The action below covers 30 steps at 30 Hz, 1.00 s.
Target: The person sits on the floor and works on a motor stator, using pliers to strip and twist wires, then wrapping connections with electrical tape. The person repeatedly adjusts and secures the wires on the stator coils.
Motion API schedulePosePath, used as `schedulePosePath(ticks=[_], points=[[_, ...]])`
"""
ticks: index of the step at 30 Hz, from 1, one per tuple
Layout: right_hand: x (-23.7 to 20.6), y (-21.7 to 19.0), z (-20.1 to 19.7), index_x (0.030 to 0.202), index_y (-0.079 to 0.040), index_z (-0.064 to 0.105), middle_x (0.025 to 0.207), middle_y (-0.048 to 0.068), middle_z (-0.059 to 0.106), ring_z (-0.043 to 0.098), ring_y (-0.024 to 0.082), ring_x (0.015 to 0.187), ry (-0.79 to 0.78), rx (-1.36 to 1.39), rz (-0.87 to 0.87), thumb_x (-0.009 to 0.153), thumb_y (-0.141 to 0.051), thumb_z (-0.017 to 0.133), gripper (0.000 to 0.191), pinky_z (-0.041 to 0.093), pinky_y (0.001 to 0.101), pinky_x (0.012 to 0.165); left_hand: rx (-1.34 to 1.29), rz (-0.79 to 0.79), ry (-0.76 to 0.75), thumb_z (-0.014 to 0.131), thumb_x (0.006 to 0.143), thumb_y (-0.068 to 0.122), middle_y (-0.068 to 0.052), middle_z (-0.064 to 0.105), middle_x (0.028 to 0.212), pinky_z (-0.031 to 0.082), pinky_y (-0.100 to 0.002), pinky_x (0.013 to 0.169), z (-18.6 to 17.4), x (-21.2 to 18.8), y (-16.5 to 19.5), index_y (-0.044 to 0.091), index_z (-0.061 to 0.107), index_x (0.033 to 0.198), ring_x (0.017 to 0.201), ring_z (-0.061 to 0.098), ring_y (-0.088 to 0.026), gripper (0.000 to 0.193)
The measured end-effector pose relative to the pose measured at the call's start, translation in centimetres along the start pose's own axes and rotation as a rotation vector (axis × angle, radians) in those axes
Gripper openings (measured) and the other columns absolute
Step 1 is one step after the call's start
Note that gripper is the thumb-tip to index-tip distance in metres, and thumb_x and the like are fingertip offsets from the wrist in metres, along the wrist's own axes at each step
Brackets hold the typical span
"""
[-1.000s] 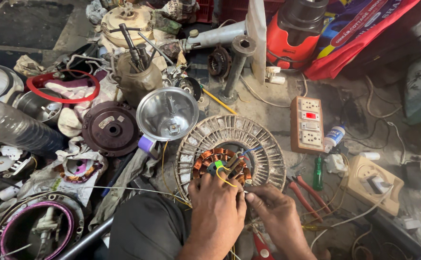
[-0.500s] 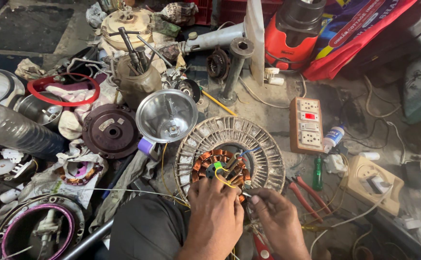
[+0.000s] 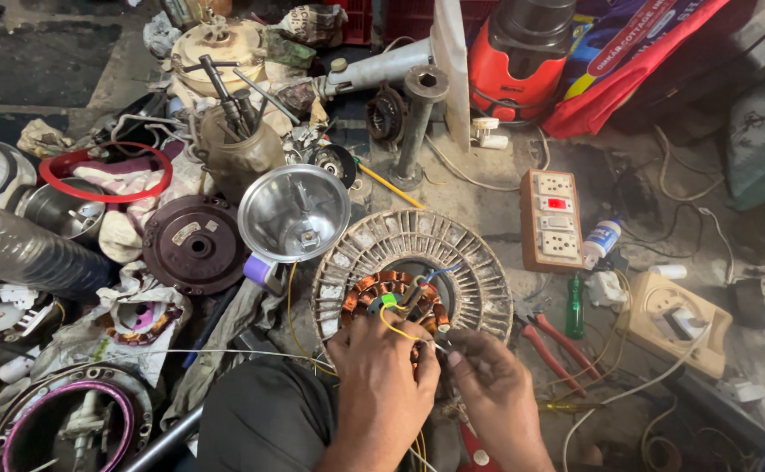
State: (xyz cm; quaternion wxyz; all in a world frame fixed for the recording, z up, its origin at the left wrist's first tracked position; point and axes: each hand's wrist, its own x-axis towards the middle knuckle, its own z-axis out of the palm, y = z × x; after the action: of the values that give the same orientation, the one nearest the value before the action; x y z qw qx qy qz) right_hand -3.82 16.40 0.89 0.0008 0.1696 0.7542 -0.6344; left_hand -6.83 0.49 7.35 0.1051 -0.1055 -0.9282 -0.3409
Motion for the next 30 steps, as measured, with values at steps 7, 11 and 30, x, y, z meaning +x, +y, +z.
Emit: schedulePosePath(ticks=[7, 11, 30], points=[[-0.5, 2.6, -0.4, 0.120, 0.003, 0.066, 0.097, 0.008, 0.073, 0.068, 0.011, 0.081, 0.054, 0.224, 0.019, 0.092, 0.001, 0.062, 0.028, 0.058, 0.0274, 0.071, 0.029, -0.005, -0.083, 0.075, 0.080, 0.024, -0.010, 0.066, 0.092, 0.037, -0.056, 0.086, -0.6, 0.4, -0.7, 0.011, 0.068, 0.087, 0.095, 0.059, -0.033, 0.016], [-0.9, 2.9, -0.2, 0.118, 0.003, 0.067, 0.097, 0.007, 0.074, 0.068, 0.011, 0.081, 0.040, 0.249, 0.046, 0.093, -0.001, 0.062, 0.025, 0.059, 0.0283, 0.072, 0.078, 0.005, -0.130, 0.075, 0.081, 0.025, -0.010, 0.067, 0.090, 0.039, -0.056, 0.087, -0.8, 0.7, -1.1, 0.012, 0.068, 0.089, 0.093, 0.061, -0.033, 0.017], [-2.0, -1.3, 1.4, 0.111, -0.006, 0.073, 0.103, 0.012, 0.071, 0.073, 0.029, 0.091, 0.029, -0.245, -0.512, 0.085, 0.004, 0.063, 0.030, 0.058, 0.0340, 0.078, 0.389, 0.175, -0.235, 0.065, 0.089, 0.023, -0.010, 0.066, 0.096, 0.041, -0.052, 0.088, -1.1, 1.0, -0.3, 0.011, 0.064, 0.095, 0.098, 0.061, -0.033, 0.014]])
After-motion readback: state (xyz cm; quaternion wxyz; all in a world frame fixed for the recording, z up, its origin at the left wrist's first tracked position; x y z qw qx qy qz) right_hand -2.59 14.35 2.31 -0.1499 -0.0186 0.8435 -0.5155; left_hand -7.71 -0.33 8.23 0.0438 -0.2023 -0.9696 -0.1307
